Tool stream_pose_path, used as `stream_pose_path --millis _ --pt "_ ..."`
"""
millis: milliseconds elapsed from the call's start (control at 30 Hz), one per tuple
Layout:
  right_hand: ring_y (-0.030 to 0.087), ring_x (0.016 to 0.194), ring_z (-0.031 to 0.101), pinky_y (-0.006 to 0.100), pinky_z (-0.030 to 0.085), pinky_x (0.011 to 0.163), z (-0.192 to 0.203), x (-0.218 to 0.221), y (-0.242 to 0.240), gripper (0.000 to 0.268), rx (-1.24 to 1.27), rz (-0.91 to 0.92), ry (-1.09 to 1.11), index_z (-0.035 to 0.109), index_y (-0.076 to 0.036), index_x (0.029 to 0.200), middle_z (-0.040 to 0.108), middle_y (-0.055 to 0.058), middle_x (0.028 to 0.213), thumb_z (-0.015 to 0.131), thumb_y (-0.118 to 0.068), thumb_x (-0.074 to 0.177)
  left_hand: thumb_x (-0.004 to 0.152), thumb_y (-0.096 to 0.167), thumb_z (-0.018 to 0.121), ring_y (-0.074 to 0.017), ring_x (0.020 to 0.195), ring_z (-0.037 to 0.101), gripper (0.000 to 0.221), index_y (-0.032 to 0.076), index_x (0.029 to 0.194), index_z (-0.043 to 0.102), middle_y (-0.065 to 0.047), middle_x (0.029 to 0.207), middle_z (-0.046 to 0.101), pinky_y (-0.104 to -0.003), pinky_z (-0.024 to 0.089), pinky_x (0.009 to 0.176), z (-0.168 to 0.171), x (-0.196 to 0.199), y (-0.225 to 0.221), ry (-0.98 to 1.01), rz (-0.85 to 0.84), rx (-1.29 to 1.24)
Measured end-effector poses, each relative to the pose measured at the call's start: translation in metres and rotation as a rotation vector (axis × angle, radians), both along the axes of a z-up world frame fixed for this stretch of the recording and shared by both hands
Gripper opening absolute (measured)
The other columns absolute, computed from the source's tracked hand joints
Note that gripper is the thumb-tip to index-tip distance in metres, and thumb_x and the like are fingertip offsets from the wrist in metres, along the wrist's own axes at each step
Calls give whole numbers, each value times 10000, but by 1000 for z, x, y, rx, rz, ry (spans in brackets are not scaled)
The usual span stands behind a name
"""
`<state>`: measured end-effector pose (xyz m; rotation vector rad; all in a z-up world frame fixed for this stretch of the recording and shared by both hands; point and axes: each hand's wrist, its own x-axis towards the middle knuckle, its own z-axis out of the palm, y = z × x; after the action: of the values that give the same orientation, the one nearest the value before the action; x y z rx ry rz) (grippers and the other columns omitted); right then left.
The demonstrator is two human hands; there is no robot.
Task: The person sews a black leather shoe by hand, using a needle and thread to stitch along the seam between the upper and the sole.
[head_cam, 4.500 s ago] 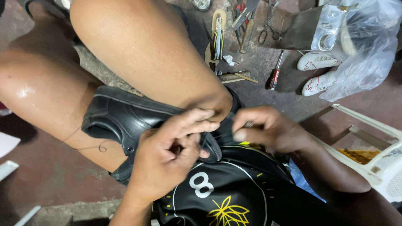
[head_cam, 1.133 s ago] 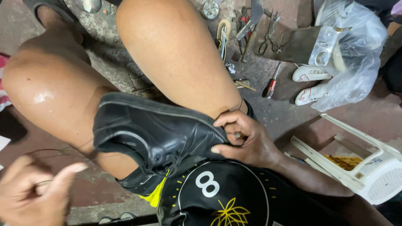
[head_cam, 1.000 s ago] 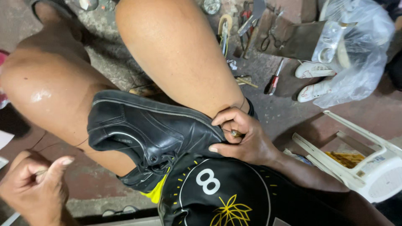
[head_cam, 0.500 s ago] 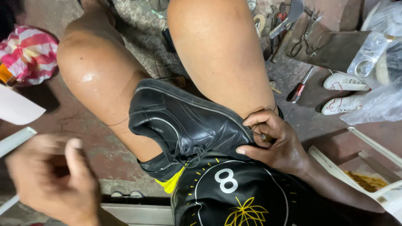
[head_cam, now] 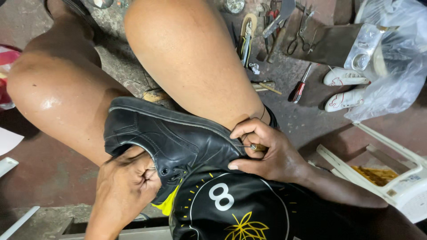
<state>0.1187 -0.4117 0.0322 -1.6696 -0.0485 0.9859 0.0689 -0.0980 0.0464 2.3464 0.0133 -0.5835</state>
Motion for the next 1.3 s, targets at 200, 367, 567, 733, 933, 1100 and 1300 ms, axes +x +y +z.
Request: stream_pose_path --millis 200,367,567,733,933,1100,1300 --pt "14 576 348 211 288 522 -5 -1 -3 602 22 12 39 537 -69 1277 427 -89 685 874 -98 780 583 -50 605 -363 657 596 120 -20 682 544 -165 668 564 -423 471 600 -15 -9 -6 96 197 -89" --pt "40 603 545 218 485 556 26 25 -35 1043 -220 433 -136 287 -109 1606 602 -59 726 797 -576 826 729 69 755 -358 792 691 124 35 843 717 -150 823 728 -403 521 692 -8 -4 -12 61 215 -152" --pt "188 719 661 341 546 626 42 49 -31 838 -369 700 -582 365 -180 1512 683 66 946 666 -586 843 755 40 746 -309 746 683 83 22 825 704 -137 817 711 -355 517 672 -14 -5 -12 -6 240 -191" --pt "182 766 721 333 582 641 18 37 -19 439 -129 433 -530 607 -119 1151 727 61 1004 748 -441 887 698 -50 608 -181 557 565 84 -9 759 649 -107 727 604 -282 415 559 -25 -19 -12 -125 331 -265" --pt "142 730 670 320 512 634 11 52 -47 218 2 476 -272 673 -70 904 653 35 859 759 -269 926 642 -81 591 -242 497 413 346 -4 976 639 -136 673 593 -333 339 469 -24 -23 -1 336 463 -312" --pt "168 744 565 300 461 644 21 58 -41 232 256 190 -98 571 -31 860 626 146 1052 671 -188 997 526 2 623 -396 752 586 428 27 952 658 -200 828 619 -437 470 700 -19 -18 7 -52 -29 -168" --pt "207 909 648 349 535 846 22 41 -13 239 575 -118 54 516 -55 893 655 114 954 525 -180 1096 588 38 739 -338 737 666 289 42 877 730 -135 827 692 -398 517 667 -9 6 -5 181 155 -190"
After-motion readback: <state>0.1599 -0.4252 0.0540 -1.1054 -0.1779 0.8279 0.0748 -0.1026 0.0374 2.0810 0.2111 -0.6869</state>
